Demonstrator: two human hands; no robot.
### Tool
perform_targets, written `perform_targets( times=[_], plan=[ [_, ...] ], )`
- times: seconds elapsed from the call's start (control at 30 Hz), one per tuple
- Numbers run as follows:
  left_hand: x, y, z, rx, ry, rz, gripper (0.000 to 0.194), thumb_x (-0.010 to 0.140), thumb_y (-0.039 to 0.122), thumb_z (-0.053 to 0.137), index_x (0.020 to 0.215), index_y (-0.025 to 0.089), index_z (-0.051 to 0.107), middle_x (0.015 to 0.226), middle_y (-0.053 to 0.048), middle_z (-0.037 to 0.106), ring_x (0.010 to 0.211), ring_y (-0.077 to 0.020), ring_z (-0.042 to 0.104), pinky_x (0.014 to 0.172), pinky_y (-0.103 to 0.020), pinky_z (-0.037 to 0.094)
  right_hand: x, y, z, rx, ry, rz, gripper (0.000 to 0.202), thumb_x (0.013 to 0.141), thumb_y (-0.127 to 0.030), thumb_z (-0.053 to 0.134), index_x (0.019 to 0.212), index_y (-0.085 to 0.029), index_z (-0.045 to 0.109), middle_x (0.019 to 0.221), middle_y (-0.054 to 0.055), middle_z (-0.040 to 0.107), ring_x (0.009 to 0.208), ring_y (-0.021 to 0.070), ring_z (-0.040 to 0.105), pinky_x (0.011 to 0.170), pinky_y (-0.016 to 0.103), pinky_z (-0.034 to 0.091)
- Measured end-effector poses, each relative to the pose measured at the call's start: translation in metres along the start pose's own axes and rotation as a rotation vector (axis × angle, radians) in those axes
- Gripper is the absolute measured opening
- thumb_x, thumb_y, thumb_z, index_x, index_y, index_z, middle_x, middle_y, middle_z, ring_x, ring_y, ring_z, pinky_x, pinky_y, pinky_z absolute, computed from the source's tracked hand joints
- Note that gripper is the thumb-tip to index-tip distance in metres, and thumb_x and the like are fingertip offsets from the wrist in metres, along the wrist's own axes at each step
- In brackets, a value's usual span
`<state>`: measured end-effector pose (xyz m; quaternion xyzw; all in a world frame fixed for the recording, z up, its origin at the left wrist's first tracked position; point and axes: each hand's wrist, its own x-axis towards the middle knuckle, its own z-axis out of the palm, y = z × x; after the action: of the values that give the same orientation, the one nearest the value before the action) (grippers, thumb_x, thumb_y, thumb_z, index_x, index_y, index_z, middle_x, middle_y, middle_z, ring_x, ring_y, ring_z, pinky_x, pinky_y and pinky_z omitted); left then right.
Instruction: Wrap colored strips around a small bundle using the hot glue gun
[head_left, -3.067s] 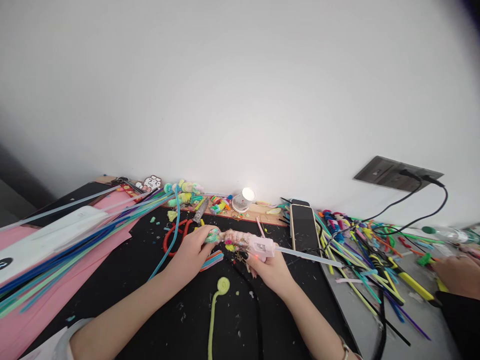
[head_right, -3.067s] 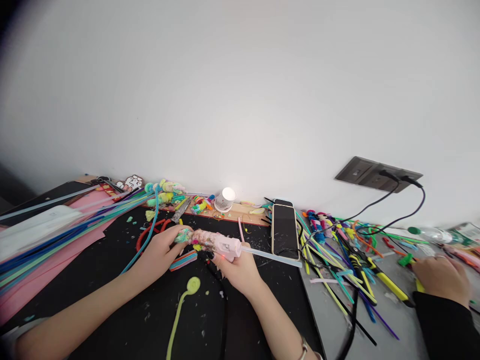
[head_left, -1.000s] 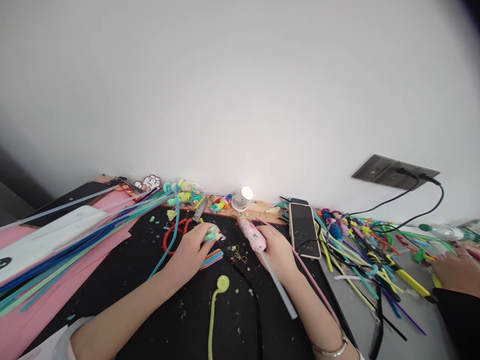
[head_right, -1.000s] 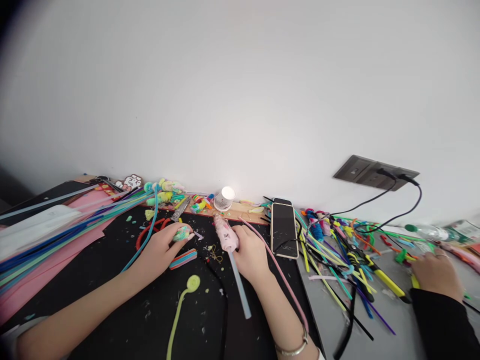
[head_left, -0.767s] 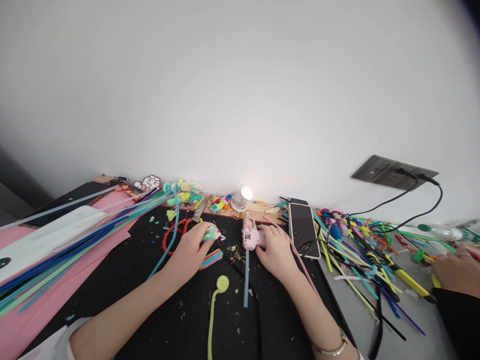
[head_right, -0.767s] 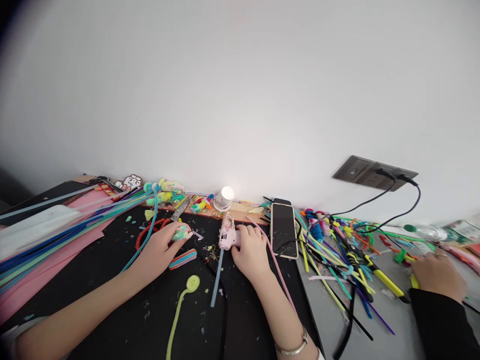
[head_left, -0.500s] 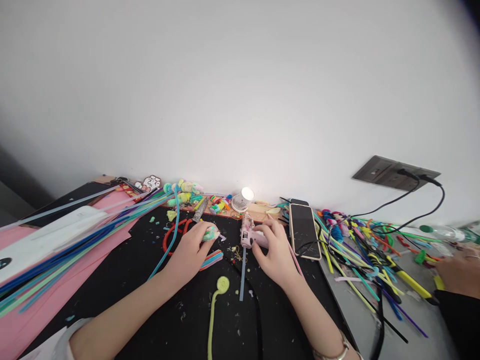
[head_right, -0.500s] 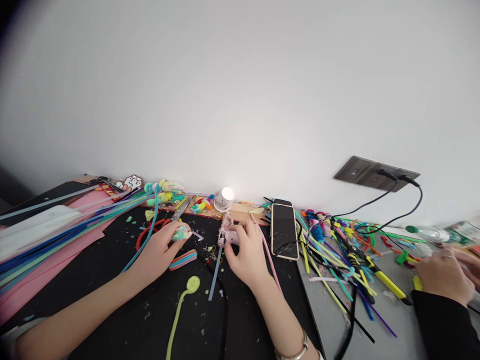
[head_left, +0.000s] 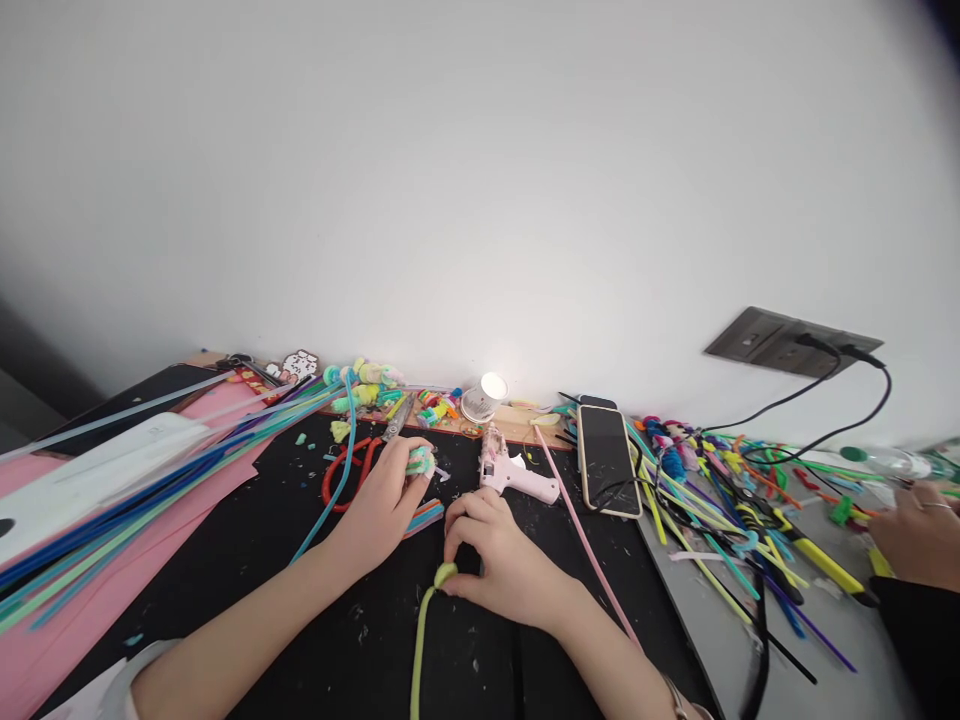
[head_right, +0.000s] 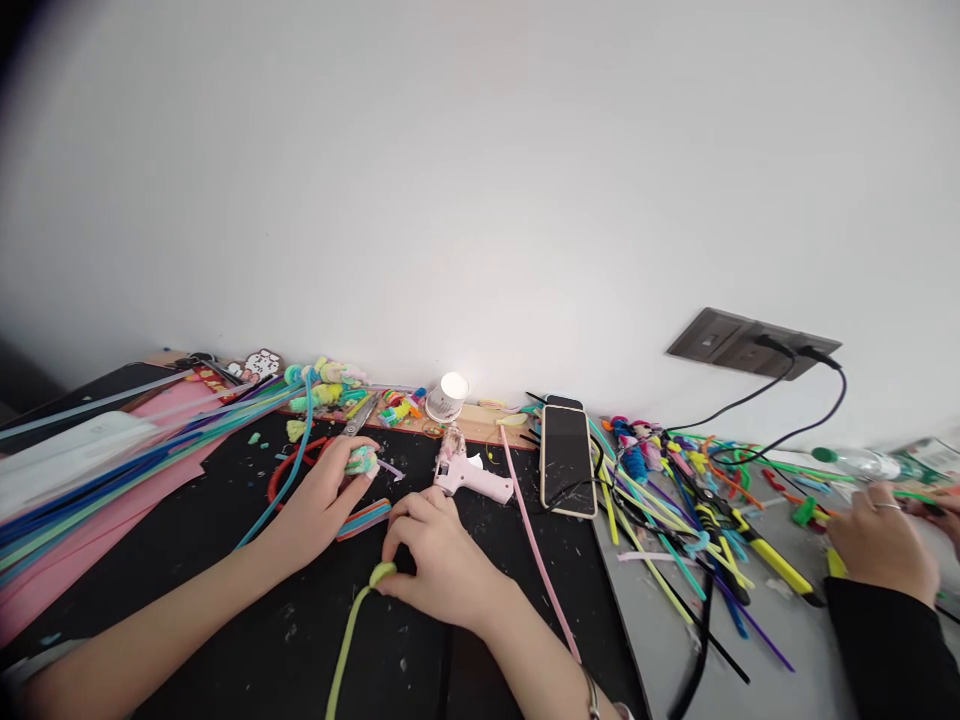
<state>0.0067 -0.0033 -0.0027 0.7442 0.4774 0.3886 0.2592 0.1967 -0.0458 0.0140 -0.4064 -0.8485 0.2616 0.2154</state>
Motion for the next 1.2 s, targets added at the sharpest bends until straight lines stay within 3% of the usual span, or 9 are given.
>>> perform_targets(
  times=[0.13,0.23,0.33,0.43,0.57,0.67,0.77,0.9,1.2],
  plan=[
    [0.0,0.003,-0.003,-0.008,0.028,-0.036,0.021,0.094,0.024,0.037,0.112,0.019,0.046,0.107,-0.009,0.054,0.103,-0.0229,0.055,0.091,-0.039,0.046,0.002,0.004,-0.003,0.455,0.074,0.145,0.02,0.071,-0.006,0.074,0.071,-0.019,0.06,0.075,-0.003,0.064,0.068,0.0131,0.055,0.064,0.026,0.043],
    [0.0,0.005,-0.006,-0.014,0.068,-0.052,0.02,0.094,0.025,0.038,0.11,0.02,0.048,0.106,-0.007,0.055,0.102,-0.022,0.056,0.09,-0.037,0.046,0.003,0.004,-0.006,0.722,0.178,0.14,0.016,0.072,-0.009,0.072,0.07,-0.02,0.061,0.08,0.0,0.066,0.071,0.0141,0.06,0.064,0.026,0.046],
    [-0.001,0.005,-0.007,-0.008,0.079,-0.057,0.021,0.093,0.026,0.039,0.11,0.02,0.049,0.105,-0.006,0.056,0.098,-0.0215,0.057,0.087,-0.036,0.047,0.004,0.003,-0.008,0.724,0.28,0.067,0.014,0.071,-0.009,0.071,0.066,-0.02,0.064,0.087,0.002,0.066,0.082,0.0164,0.063,0.075,0.029,0.049],
    [-0.001,0.004,-0.007,-0.001,0.069,-0.064,0.021,0.093,0.026,0.039,0.111,0.02,0.05,0.102,-0.006,0.057,0.094,-0.021,0.058,0.082,-0.034,0.048,0.005,0.002,-0.009,0.68,0.319,0.06,0.016,0.072,-0.006,0.066,0.067,-0.02,0.067,0.09,0.004,0.066,0.085,0.0164,0.064,0.076,0.028,0.05],
    [-0.001,0.004,-0.006,0.004,0.061,-0.066,0.022,0.094,0.028,0.039,0.112,0.019,0.05,0.103,-0.007,0.057,0.092,-0.0215,0.058,0.079,-0.033,0.048,0.004,0.002,-0.009,0.752,0.285,0.054,0.024,0.069,-0.001,0.064,0.081,-0.021,0.071,0.099,0.005,0.065,0.091,0.0175,0.065,0.082,0.031,0.053],
    [-0.001,0.004,-0.006,0.002,0.052,-0.053,0.022,0.095,0.028,0.039,0.111,0.02,0.05,0.104,-0.007,0.058,0.094,-0.022,0.058,0.081,-0.034,0.047,0.004,0.003,-0.008,0.849,0.241,0.078,0.026,0.064,-0.005,0.074,0.085,-0.021,0.072,0.102,0.004,0.064,0.094,0.0185,0.065,0.085,0.033,0.054],
    [-0.001,0.005,-0.006,-0.016,0.004,-0.047,0.021,0.095,0.028,0.038,0.111,0.02,0.05,0.103,-0.006,0.058,0.093,-0.0222,0.058,0.081,-0.034,0.047,0.005,0.005,-0.006,0.951,0.261,0.168,0.016,0.064,-0.012,0.079,0.075,-0.02,0.069,0.095,0.002,0.065,0.084,0.0158,0.067,0.079,0.029,0.054],
    [-0.001,0.007,-0.005,-0.043,-0.063,-0.058,0.021,0.095,0.029,0.038,0.109,0.02,0.05,0.099,-0.007,0.059,0.091,-0.023,0.058,0.079,-0.035,0.048,0.006,0.005,-0.007,1.078,0.282,0.298,0.022,0.06,-0.015,0.082,0.075,-0.02,0.066,0.096,0.001,0.068,0.076,0.0146,0.069,0.071,0.026,0.055],
    [-0.002,0.009,-0.003,-0.061,-0.091,-0.029,0.018,0.094,0.027,0.04,0.104,0.021,0.054,0.099,-0.006,0.061,0.093,-0.023,0.058,0.081,-0.035,0.048,0.005,0.001,-0.012,1.192,0.292,0.266,0.036,0.057,-0.011,0.086,0.073,-0.02,0.056,0.081,-0.003,0.068,0.069,0.0109,0.067,0.065,0.021,0.05]
  ],
)
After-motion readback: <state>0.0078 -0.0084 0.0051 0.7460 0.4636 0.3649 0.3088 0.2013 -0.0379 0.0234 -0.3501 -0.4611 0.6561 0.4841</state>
